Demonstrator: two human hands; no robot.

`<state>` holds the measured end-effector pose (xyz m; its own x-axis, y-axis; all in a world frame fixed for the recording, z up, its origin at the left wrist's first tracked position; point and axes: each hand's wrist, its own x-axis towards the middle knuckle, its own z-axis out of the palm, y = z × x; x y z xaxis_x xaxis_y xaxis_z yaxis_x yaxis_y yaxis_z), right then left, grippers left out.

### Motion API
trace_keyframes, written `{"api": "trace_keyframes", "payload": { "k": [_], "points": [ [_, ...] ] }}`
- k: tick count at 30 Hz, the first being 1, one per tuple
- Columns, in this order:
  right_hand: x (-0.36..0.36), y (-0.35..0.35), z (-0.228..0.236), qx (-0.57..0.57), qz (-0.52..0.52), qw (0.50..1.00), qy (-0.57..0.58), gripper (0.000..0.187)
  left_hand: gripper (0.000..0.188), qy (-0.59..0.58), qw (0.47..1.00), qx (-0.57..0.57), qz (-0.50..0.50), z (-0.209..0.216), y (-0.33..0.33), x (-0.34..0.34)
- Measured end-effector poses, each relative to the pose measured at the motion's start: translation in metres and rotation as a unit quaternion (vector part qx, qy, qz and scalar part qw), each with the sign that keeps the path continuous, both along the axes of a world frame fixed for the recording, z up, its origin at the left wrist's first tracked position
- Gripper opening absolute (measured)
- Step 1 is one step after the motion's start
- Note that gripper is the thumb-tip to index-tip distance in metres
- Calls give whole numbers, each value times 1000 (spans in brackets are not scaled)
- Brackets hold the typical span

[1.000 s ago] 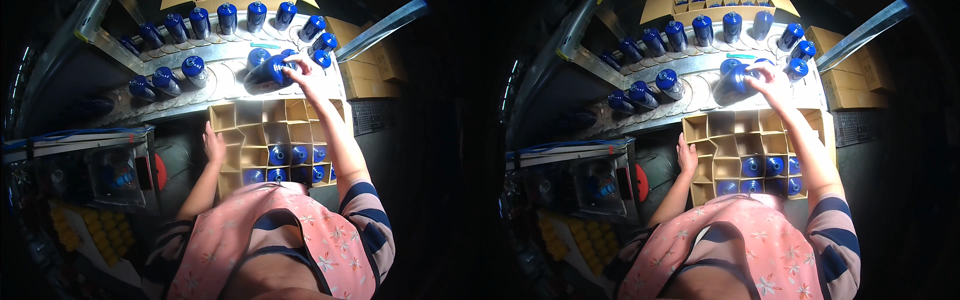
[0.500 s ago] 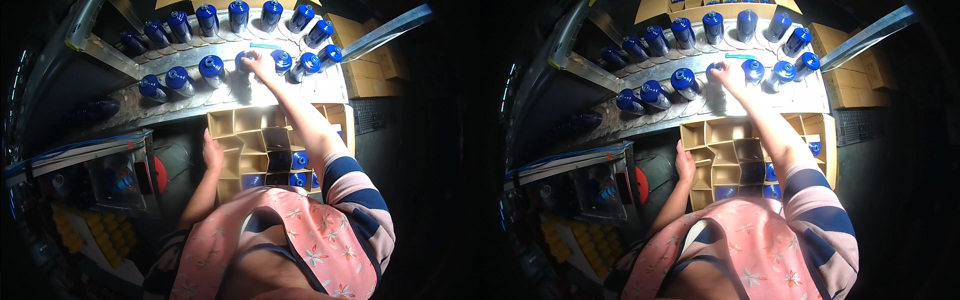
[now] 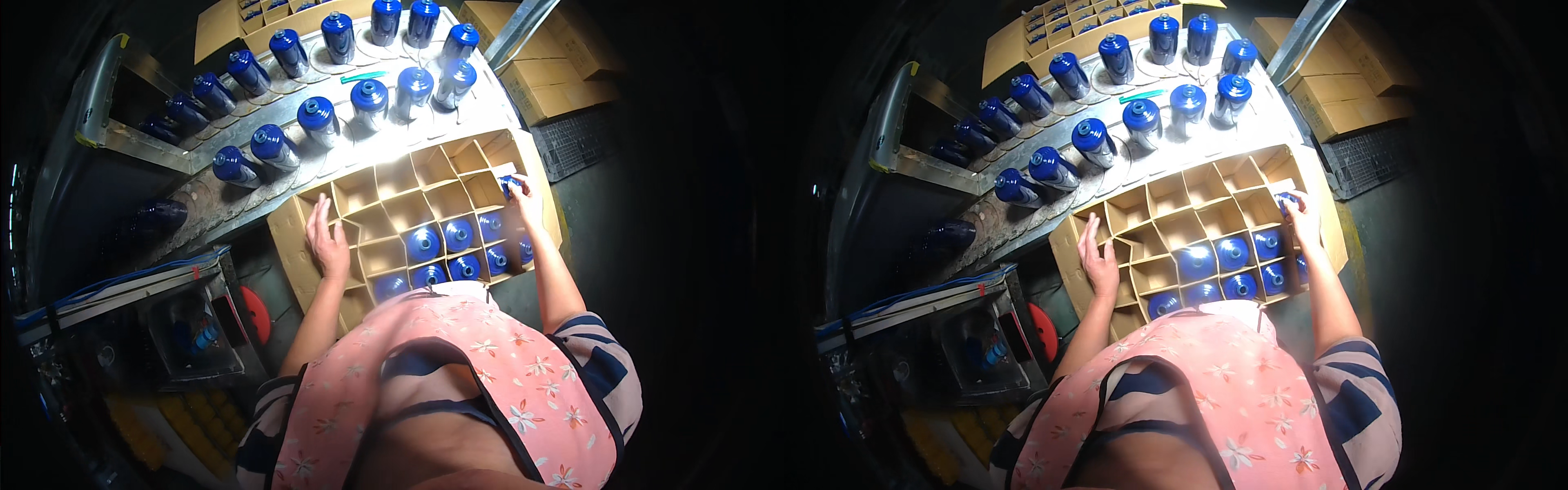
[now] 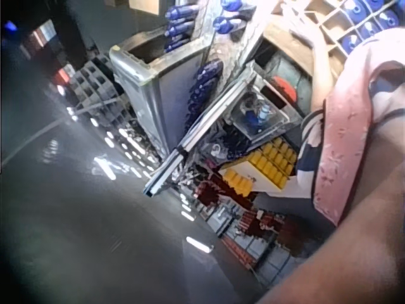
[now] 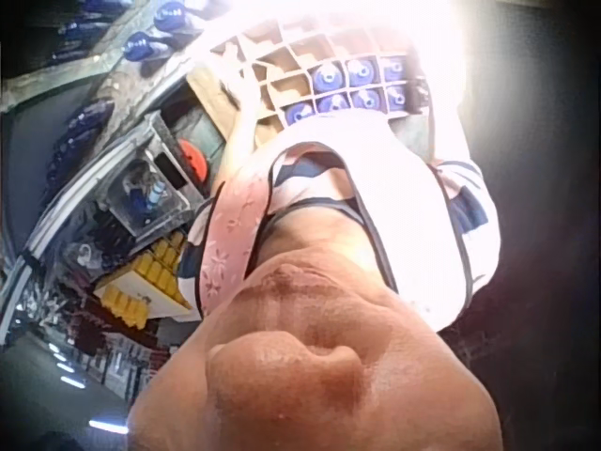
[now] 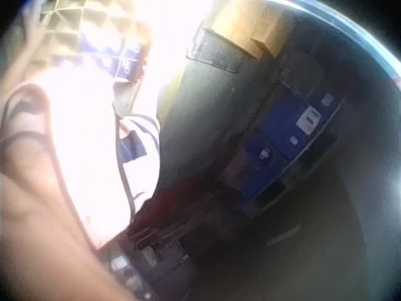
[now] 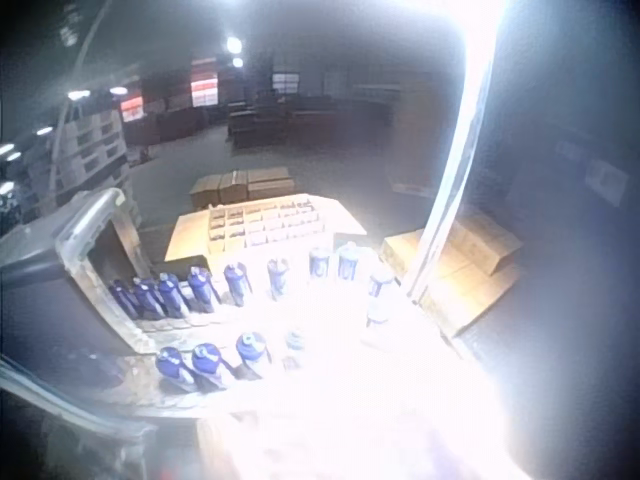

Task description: The person places blue cans from a conveyor belt into a cardboard box with compartments. After filling the box, they close it and move it to a stack of boxes. They then return to the conveyor and continue placing cans into another box.

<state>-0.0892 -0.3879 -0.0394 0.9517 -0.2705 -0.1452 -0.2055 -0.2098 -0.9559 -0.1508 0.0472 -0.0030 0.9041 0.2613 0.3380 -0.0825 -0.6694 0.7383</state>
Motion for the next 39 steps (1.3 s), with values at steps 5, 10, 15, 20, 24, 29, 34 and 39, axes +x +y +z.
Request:
{"api": "trace_keyframes", "payload": {
  "k": [5,10,15,20,24,29,34,39],
  "points": [
    [-2,-18,-30,-38,-41,997,52,42,36,24,935,-4,-353,8,-65,31],
    [42,-18,-47,-146,-9,984,102,52,35,148,852,131,-485,-13,-80,28],
    [52,-21,-33,-277,61,952,116,48,44,143,881,172,-416,-36,-83,19],
    [31,-23,-17,-306,5,949,73,44,31,180,898,90,-391,-18,-99,17],
    [26,-28,-23,-254,-41,966,19,41,31,53,956,-40,-287,34,-82,24],
    [26,-43,-34,-265,-55,962,-11,39,29,61,909,-387,-144,105,-3,19],
    [16,-63,-31,-248,-55,966,43,38,31,-39,949,-313,-15,129,83,44],
    [13,-76,-25,-258,-29,964,61,39,28,-54,987,-74,132,99,125,103]
  ]
}}
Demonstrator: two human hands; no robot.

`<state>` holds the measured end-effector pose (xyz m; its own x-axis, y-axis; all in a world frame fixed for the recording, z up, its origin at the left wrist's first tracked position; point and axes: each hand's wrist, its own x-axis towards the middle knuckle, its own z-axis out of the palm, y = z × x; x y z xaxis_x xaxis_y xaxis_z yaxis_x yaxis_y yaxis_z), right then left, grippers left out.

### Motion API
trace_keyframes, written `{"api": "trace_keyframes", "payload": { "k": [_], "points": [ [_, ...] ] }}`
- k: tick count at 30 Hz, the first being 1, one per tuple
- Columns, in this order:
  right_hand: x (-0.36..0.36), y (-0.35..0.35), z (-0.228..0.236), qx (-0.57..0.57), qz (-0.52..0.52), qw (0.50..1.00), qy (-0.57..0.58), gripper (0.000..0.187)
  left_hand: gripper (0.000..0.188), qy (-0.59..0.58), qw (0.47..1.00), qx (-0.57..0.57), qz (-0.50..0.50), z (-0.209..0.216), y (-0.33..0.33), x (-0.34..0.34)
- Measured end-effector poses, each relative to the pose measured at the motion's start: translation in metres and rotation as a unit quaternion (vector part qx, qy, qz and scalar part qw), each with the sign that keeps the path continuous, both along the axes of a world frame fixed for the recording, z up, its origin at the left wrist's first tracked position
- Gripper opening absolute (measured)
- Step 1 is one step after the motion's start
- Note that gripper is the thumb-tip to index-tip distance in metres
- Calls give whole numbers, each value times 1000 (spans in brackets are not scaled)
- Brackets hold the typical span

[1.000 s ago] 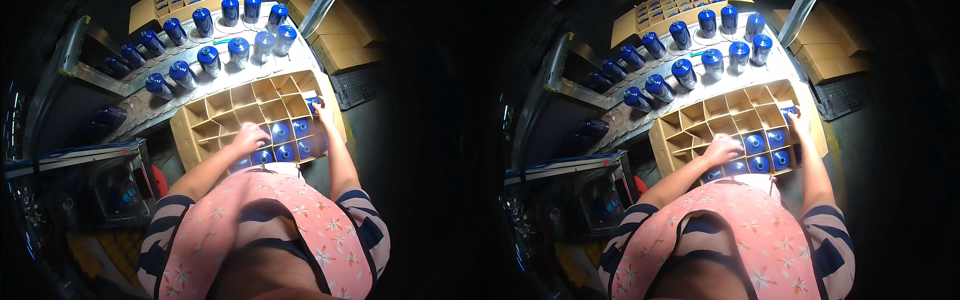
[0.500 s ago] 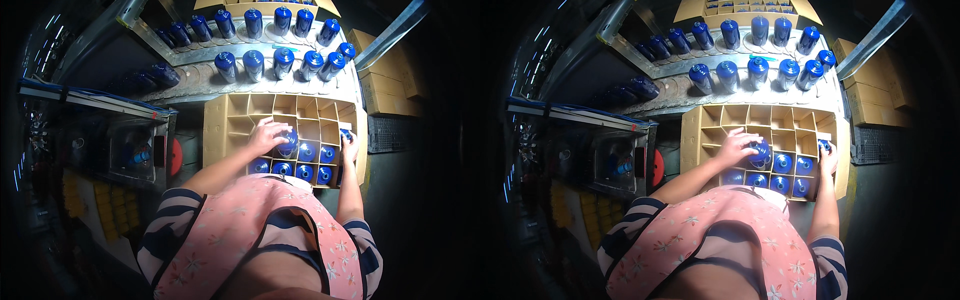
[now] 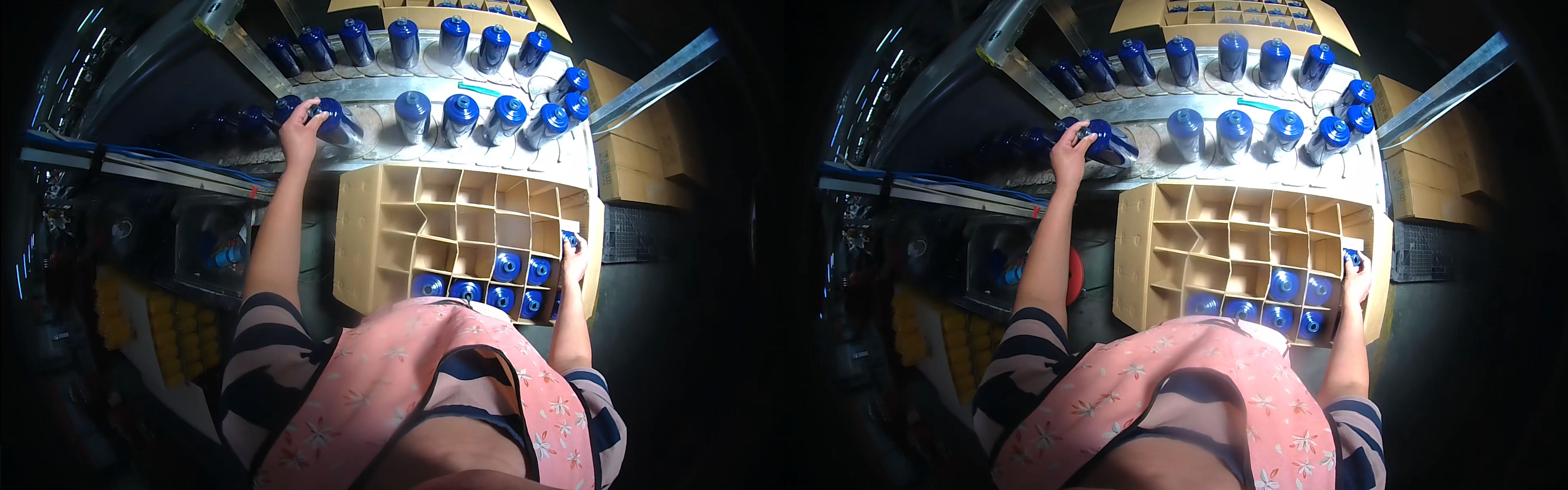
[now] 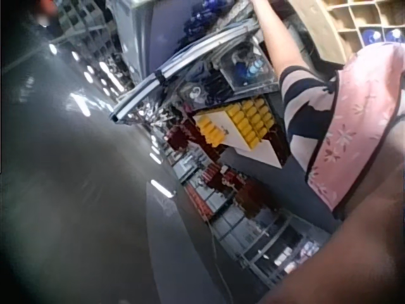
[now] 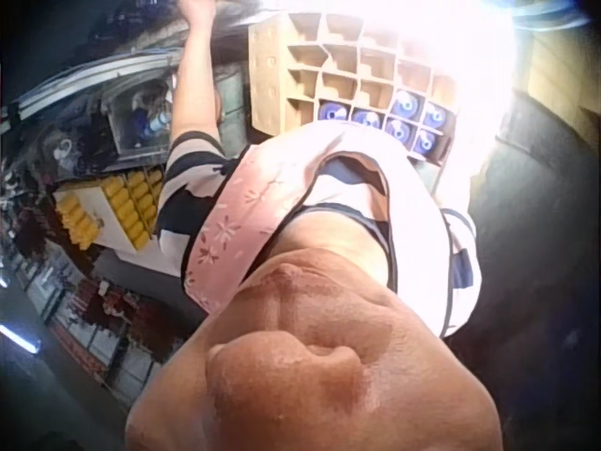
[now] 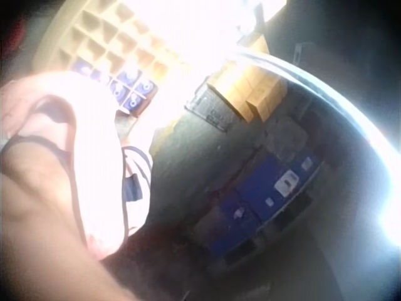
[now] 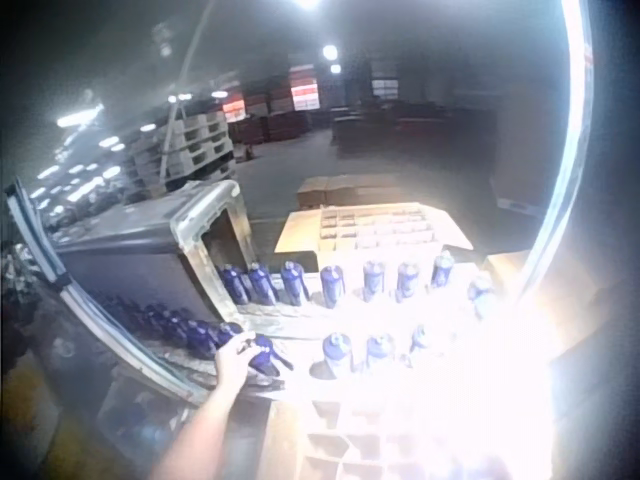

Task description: The person places blue cans from a conveyor belt into a cardboard box with compartments. After filling the box, they close it and move it to a stack of boxes. They then return to the conveyor and continue placing cans into another box.

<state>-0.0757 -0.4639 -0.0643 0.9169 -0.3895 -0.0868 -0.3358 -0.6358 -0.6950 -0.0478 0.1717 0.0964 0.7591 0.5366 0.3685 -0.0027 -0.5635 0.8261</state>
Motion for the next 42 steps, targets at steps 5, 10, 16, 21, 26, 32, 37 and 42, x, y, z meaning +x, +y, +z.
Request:
{"api": "trace_keyframes", "payload": {
  "k": [5,10,16,21,26,32,37,42],
  "points": [
    [-6,-10,-1,25,-12,1000,4,41,33,142,984,95,47,-30,2,53],
    [-17,-22,5,15,-1,1000,-27,37,33,157,983,96,24,-44,-35,67],
    [-25,-4,20,-32,-34,999,-3,34,33,96,990,75,-65,-41,-79,73],
    [-32,-4,33,-56,-74,995,-27,33,34,97,980,120,-126,-40,-130,83],
    [-35,-19,31,-68,-54,995,-42,32,33,110,979,105,-133,-40,-149,84],
    [-34,-20,28,-71,-81,994,-34,32,39,92,979,81,-166,-44,-163,81],
    [-33,-16,25,-62,-68,994,-50,30,44,32,985,33,-164,-44,-154,60],
    [-30,-21,22,-37,-66,996,-56,32,37,-31,996,-43,-67,-39,-84,34]
  ]
}}
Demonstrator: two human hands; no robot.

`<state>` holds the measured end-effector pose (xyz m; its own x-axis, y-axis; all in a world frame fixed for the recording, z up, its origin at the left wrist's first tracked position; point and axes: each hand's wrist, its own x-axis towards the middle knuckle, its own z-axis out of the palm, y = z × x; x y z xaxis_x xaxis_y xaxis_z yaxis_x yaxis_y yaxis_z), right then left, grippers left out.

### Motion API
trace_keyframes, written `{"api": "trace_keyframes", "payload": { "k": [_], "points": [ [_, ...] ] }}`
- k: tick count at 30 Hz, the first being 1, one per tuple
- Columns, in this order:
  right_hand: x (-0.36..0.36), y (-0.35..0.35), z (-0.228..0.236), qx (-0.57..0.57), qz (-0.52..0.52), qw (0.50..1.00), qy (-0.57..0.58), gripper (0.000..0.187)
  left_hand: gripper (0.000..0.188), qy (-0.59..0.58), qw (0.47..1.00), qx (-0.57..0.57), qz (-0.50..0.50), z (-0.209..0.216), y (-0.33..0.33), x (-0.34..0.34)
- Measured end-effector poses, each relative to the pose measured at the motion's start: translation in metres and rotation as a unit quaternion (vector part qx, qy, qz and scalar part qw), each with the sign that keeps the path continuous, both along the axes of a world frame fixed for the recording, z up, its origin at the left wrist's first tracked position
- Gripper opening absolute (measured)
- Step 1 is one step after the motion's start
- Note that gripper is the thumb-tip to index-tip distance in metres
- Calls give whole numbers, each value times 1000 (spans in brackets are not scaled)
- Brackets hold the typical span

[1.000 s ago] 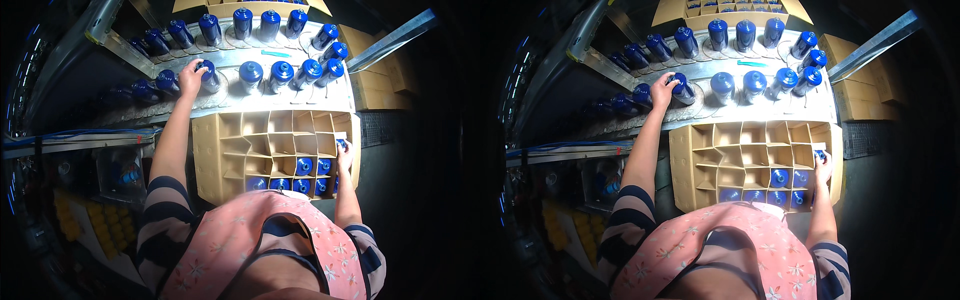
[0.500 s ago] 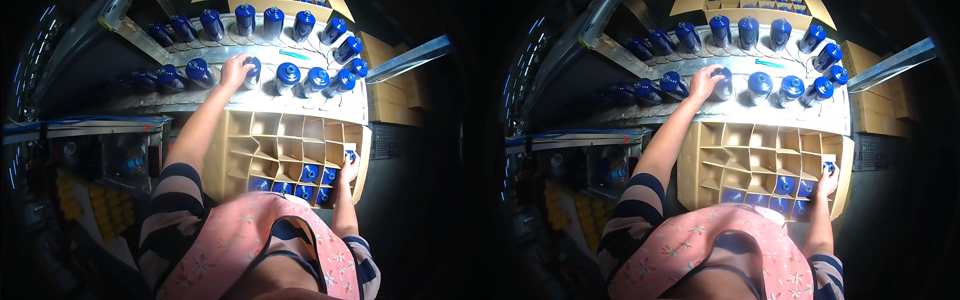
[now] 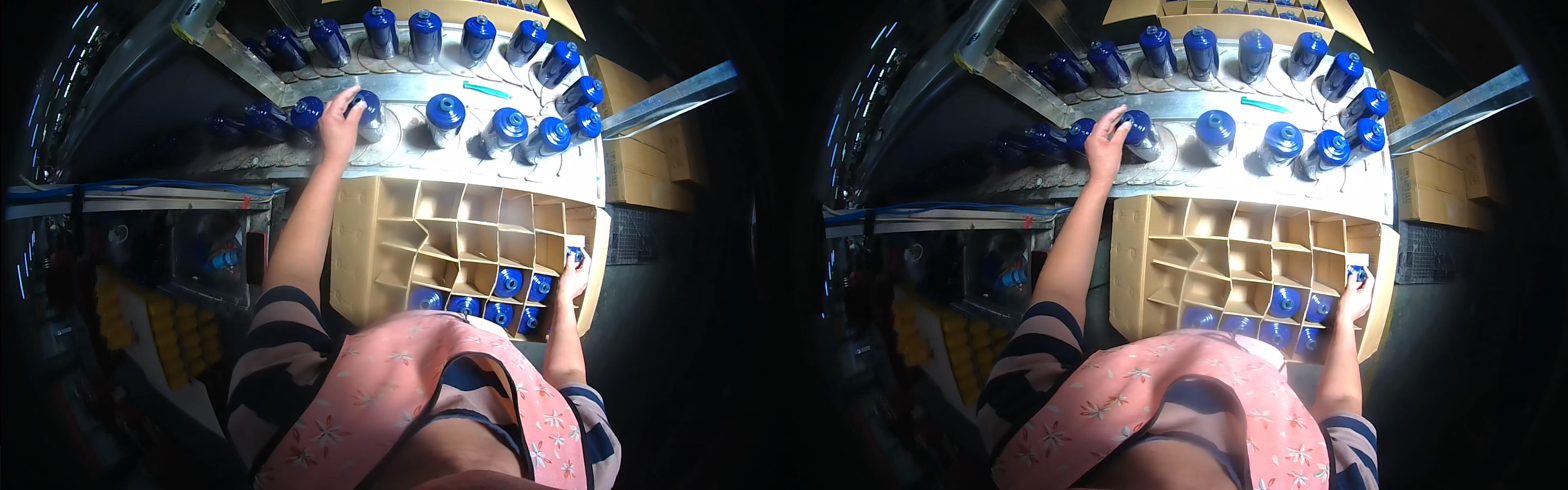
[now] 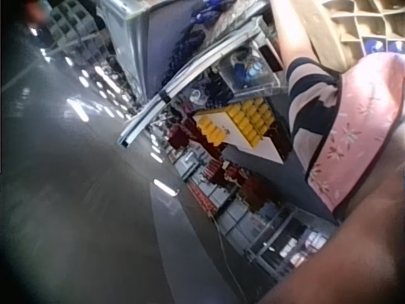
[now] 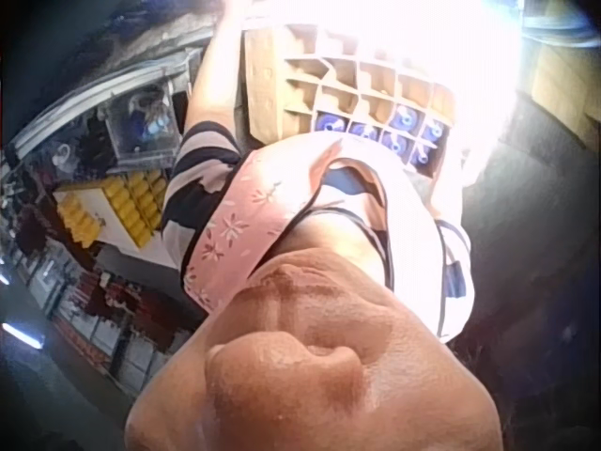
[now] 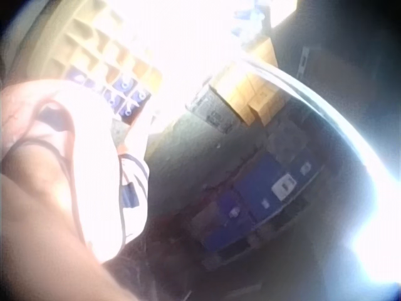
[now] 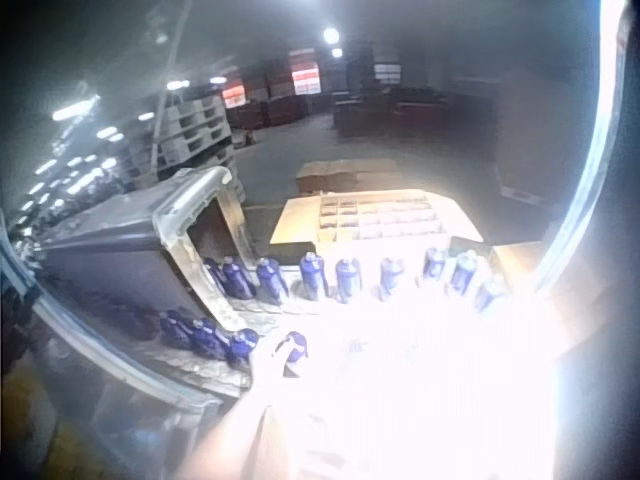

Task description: The person places blue cans from a conveyor belt into a cardboard box with compartments. After filling the box, they close it and move it to a stack of boxes. They then return to the conveyor and continue placing cans into another box.

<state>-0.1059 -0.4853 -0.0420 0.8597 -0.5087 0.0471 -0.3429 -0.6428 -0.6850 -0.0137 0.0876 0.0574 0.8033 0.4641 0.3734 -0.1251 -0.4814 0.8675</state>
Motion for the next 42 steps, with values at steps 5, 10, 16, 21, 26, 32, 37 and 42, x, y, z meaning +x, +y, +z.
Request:
{"api": "trace_keyframes", "payload": {
  "k": [5,10,16,21,26,32,37,42],
  "points": [
    [2,-6,4,-33,-19,999,20,32,40,-74,986,-24,151,-3,104,-20],
    [2,-8,9,-26,-25,998,46,33,49,7,966,77,246,-26,162,-28],
    [-1,-5,11,-33,-8,999,27,32,46,155,950,117,245,-38,167,-21],
    [1,-6,10,-45,-7,999,4,33,41,116,983,28,139,-30,152,-26],
    [2,-8,9,-36,10,999,-5,32,39,141,987,50,60,-20,133,-27],
    [-2,-13,10,-33,-15,999,31,32,51,8,977,60,204,-15,162,-23],
    [-4,-15,12,-39,-17,998,38,31,51,122,937,117,304,-36,192,-26],
    [-6,-14,14,-36,-13,999,23,31,43,82,972,31,218,-44,189,-22]
  ]
}}
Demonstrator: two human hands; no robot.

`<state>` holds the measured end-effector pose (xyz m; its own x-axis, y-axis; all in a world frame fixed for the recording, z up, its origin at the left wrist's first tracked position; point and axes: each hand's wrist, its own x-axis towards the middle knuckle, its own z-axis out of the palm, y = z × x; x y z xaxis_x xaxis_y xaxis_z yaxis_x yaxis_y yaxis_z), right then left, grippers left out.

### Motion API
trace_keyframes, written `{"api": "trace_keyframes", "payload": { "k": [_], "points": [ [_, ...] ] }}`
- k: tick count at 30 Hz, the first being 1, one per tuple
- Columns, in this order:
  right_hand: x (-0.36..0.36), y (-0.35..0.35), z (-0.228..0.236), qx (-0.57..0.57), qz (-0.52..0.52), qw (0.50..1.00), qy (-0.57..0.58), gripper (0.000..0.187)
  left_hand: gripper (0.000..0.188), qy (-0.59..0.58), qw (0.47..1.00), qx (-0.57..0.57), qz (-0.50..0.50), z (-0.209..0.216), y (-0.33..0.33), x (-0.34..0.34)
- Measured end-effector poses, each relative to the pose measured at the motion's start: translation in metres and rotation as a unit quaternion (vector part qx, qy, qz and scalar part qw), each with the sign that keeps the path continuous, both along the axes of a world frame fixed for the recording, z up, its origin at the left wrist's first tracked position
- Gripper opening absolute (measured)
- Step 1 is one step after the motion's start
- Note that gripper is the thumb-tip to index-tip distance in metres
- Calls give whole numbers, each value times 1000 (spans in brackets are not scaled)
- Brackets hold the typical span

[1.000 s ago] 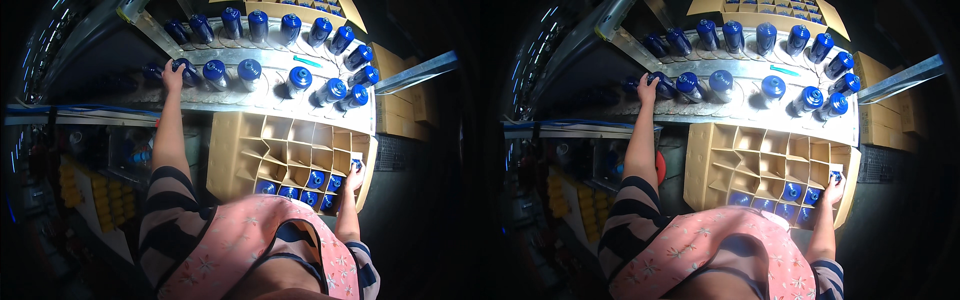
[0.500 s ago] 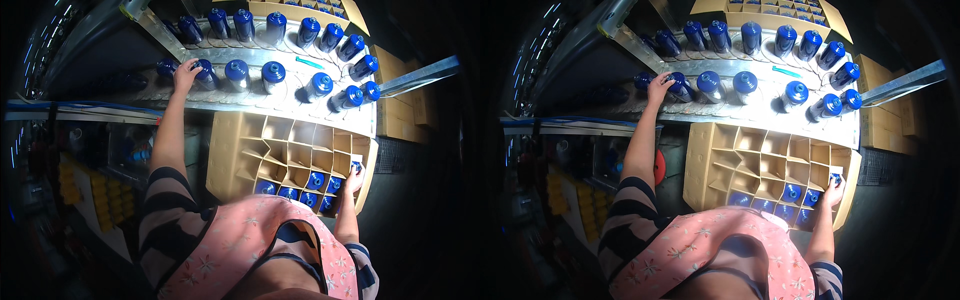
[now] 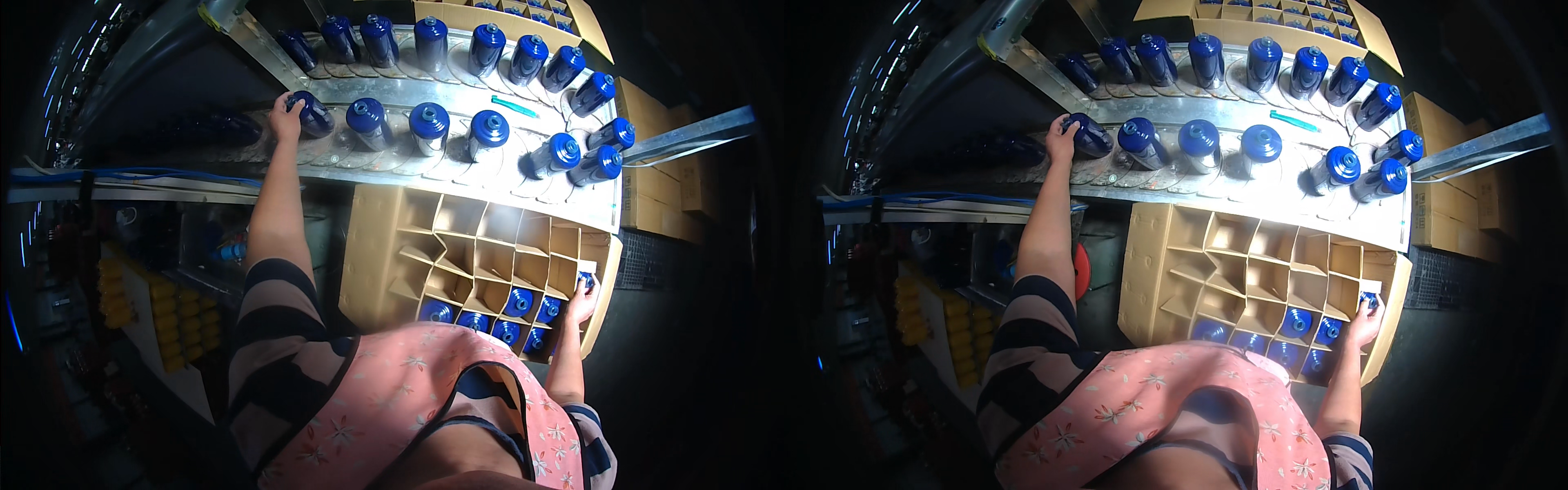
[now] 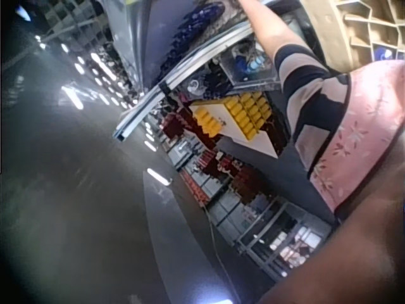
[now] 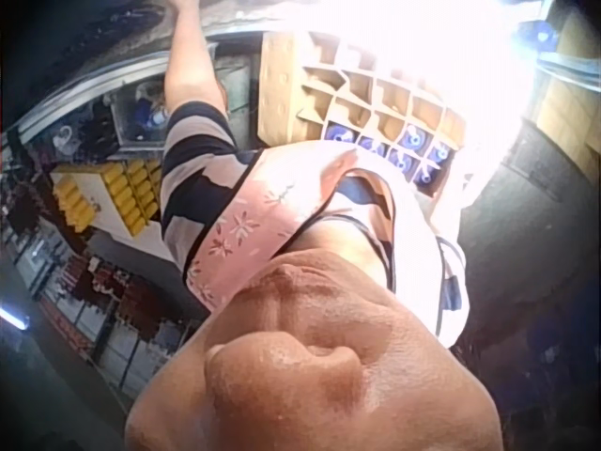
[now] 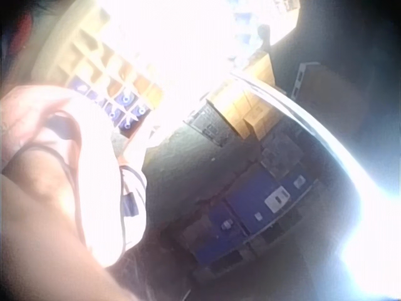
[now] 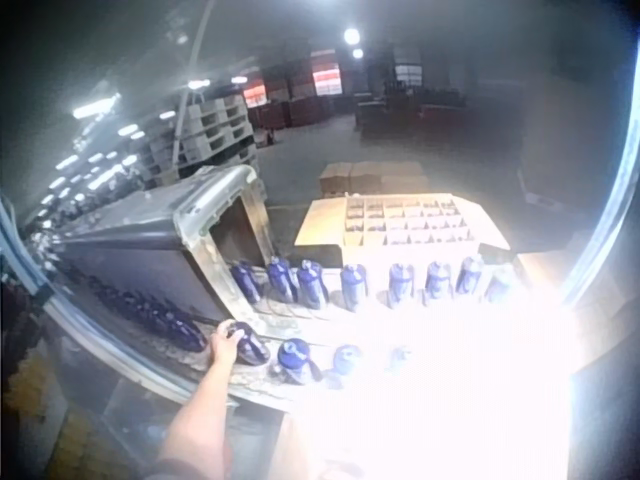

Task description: The person places blue cans from a conveyor belt into a cardboard box with compartments. After filling the box, they close it and move it to a stack of boxes. They then return to the conveyor and continue placing cans into another box.

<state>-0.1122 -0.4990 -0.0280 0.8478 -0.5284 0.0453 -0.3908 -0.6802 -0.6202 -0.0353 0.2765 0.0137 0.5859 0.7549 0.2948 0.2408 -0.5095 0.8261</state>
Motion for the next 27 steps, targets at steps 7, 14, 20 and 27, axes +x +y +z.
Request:
{"api": "trace_keyframes", "payload": {
  "k": [7,14,20,27],
  "points": [
    [-3,-2,-3,2,-4,1000,18,30,38,-37,997,-69,10,23,-2,-11],
    [7,-22,-13,17,28,999,10,31,40,38,998,-29,44,20,1,-20],
    [15,-41,29,74,53,992,85,31,45,-84,992,74,-51,13,-64,-51],
    [35,-25,187,144,259,945,-137,18,56,93,974,-114,-173,-30,-260,-119]
  ]
}}
